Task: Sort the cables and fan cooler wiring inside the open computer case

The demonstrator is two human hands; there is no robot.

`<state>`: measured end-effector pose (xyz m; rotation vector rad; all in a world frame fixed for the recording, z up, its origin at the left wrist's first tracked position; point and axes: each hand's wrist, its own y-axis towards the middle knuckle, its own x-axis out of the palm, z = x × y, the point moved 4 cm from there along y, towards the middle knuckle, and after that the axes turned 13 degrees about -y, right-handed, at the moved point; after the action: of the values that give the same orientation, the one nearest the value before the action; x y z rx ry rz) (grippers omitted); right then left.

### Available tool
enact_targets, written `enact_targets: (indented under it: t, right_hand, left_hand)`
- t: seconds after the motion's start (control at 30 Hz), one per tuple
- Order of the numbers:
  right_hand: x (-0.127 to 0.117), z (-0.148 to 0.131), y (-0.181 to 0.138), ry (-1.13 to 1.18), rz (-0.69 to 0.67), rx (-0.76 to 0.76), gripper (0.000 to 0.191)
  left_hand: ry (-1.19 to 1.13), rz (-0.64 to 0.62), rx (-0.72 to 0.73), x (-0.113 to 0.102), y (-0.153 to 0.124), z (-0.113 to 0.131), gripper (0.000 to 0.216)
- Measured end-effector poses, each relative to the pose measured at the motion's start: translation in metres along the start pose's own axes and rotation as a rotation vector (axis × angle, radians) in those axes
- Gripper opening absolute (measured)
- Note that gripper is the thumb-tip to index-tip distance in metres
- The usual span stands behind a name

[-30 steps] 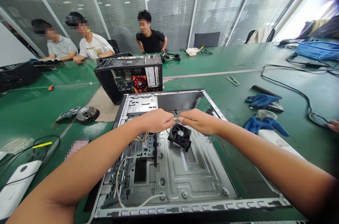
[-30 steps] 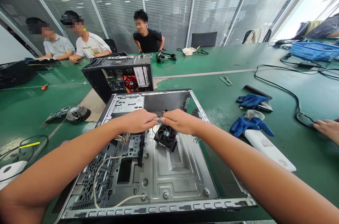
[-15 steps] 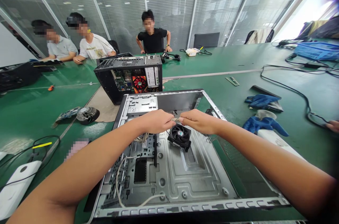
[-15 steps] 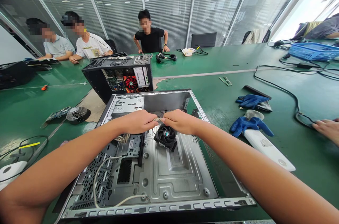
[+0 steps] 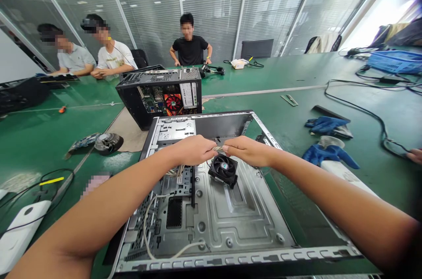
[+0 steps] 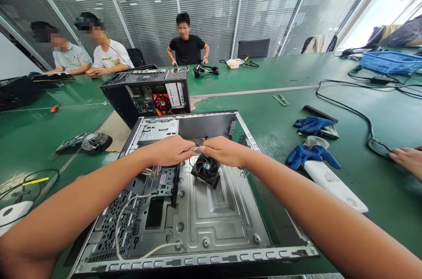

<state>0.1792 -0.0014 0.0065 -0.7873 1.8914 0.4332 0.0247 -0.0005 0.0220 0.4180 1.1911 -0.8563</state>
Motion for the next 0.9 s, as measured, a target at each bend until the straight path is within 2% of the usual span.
enact_targets:
  t: [0.13,0.27,0.37,0.57,0.67,0.9]
  right_hand:
    - [0.0,-0.001,0.0,-0.072,0.017,-0.009,0.035]
    - [-0.001,-0.001,-0.002,-0.153,0.013,0.01,0.023]
    - [-0.001,-0.001,-0.002,-0.156,0.009,-0.011,0.025]
    - [-0.004,-0.006,0.001,-0.294,0.17,-0.143,0.021]
    - [0.0,-0.008,0.003,-0.378,0.144,-0.155,0.016]
    - [0.012,-0.01,0.006,-0.41,0.059,-0.097,0.013]
  left_hand:
    - [-0.018,-0.012,-0.02,0.0,0.0,0.001,0.032]
    - [-0.036,-0.04,-0.027,0.001,-0.001,0.003,0.031]
    - [-0.069,-0.062,-0.03,0.0,-0.001,0.005,0.03]
    - [-0.095,-0.092,-0.008,-0.001,-0.001,0.008,0.029]
    - [-0.053,-0.125,-0.019,0.003,0.0,0.006,0.032]
    - [-0.024,-0.144,-0.043,0.008,0.001,0.003,0.038]
